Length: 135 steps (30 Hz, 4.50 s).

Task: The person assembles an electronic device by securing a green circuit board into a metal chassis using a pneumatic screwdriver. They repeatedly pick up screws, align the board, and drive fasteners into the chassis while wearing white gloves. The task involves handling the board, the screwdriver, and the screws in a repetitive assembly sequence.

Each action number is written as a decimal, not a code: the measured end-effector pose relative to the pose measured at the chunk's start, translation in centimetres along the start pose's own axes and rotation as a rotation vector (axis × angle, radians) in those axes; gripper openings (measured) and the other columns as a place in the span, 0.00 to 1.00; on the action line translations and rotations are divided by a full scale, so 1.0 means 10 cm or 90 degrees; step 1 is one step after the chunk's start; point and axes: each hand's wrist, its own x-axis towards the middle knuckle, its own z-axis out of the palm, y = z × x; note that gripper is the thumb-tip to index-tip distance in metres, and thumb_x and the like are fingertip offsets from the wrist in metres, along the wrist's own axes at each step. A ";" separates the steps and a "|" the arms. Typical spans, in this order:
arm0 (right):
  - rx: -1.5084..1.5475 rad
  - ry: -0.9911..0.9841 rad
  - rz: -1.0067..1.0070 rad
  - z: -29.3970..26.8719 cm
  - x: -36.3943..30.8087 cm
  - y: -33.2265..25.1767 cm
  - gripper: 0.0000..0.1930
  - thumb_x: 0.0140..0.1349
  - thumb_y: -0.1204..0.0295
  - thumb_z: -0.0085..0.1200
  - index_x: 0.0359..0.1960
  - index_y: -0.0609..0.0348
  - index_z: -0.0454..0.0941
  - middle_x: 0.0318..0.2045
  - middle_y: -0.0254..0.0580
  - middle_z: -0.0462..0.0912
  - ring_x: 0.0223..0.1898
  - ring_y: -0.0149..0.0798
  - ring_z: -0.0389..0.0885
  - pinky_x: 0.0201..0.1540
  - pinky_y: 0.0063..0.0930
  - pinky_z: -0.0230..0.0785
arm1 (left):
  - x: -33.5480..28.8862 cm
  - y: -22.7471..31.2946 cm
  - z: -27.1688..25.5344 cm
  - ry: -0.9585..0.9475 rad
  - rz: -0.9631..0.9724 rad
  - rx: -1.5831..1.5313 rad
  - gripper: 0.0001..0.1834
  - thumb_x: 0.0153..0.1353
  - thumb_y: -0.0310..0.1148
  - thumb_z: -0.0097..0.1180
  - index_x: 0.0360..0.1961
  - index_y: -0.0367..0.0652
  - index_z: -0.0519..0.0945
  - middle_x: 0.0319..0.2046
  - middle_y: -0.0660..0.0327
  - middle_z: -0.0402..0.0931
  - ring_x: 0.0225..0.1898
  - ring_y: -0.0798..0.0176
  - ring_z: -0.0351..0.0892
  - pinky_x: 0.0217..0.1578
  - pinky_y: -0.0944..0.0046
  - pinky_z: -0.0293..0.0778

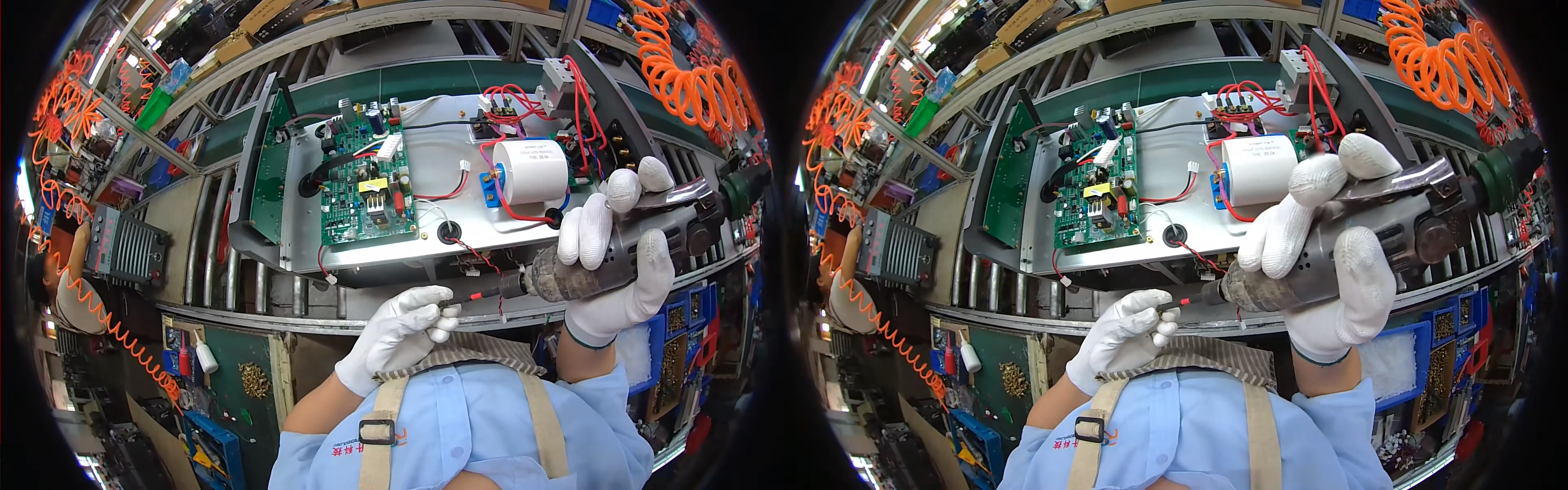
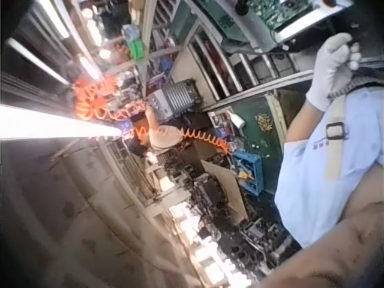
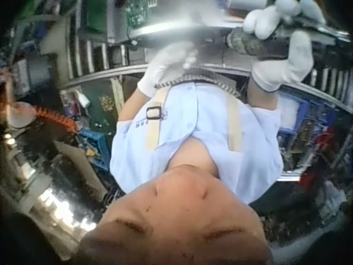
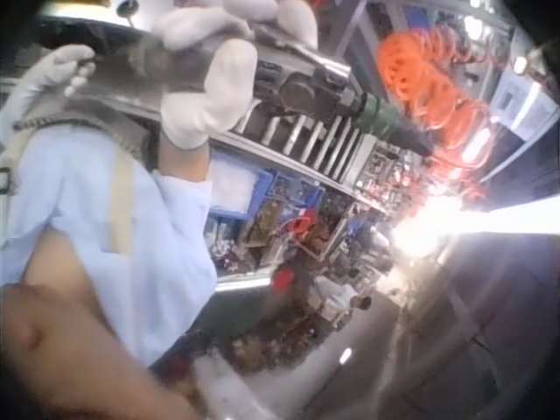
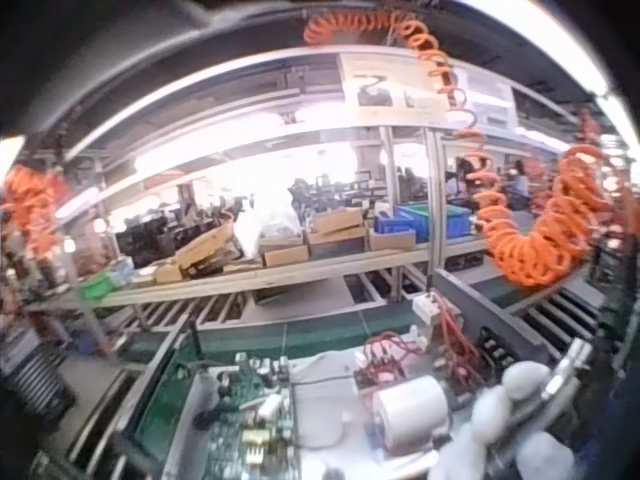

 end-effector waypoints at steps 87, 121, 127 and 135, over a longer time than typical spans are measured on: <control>0.016 0.028 -0.050 0.43 0.41 0.53 0.23 0.70 0.60 0.40 0.61 0.62 0.64 0.49 0.42 0.76 0.28 0.29 0.67 0.35 0.31 0.67 | -0.53 0.92 -0.43 0.336 0.616 1.546 0.25 0.54 0.28 0.59 0.55 0.47 0.74 0.23 0.62 0.73 0.22 0.60 0.76 0.23 0.61 0.71; -0.144 -0.123 0.062 1.05 0.70 1.40 0.20 0.64 0.76 0.44 0.57 0.70 0.64 0.43 0.56 0.78 0.31 0.37 0.81 0.37 0.34 0.78 | -0.35 0.80 -0.31 0.581 0.678 1.202 0.09 0.58 0.34 0.59 0.39 0.44 0.81 0.23 0.54 0.77 0.23 0.52 0.79 0.24 0.58 0.74; -0.243 -0.228 0.148 1.25 0.78 1.45 0.20 0.67 0.73 0.43 0.58 0.69 0.64 0.44 0.52 0.78 0.33 0.35 0.80 0.40 0.37 0.77 | -0.24 0.84 -0.29 0.589 0.682 1.166 0.11 0.59 0.33 0.57 0.41 0.43 0.81 0.26 0.52 0.78 0.26 0.49 0.80 0.27 0.56 0.75; -0.199 -0.269 0.316 1.64 0.88 1.65 0.17 0.59 0.79 0.57 0.51 0.61 0.72 0.35 0.38 0.82 0.28 0.24 0.79 0.27 0.17 0.70 | -0.24 0.84 -0.30 0.587 0.675 1.156 0.10 0.57 0.30 0.57 0.40 0.43 0.80 0.26 0.52 0.78 0.26 0.49 0.80 0.26 0.56 0.75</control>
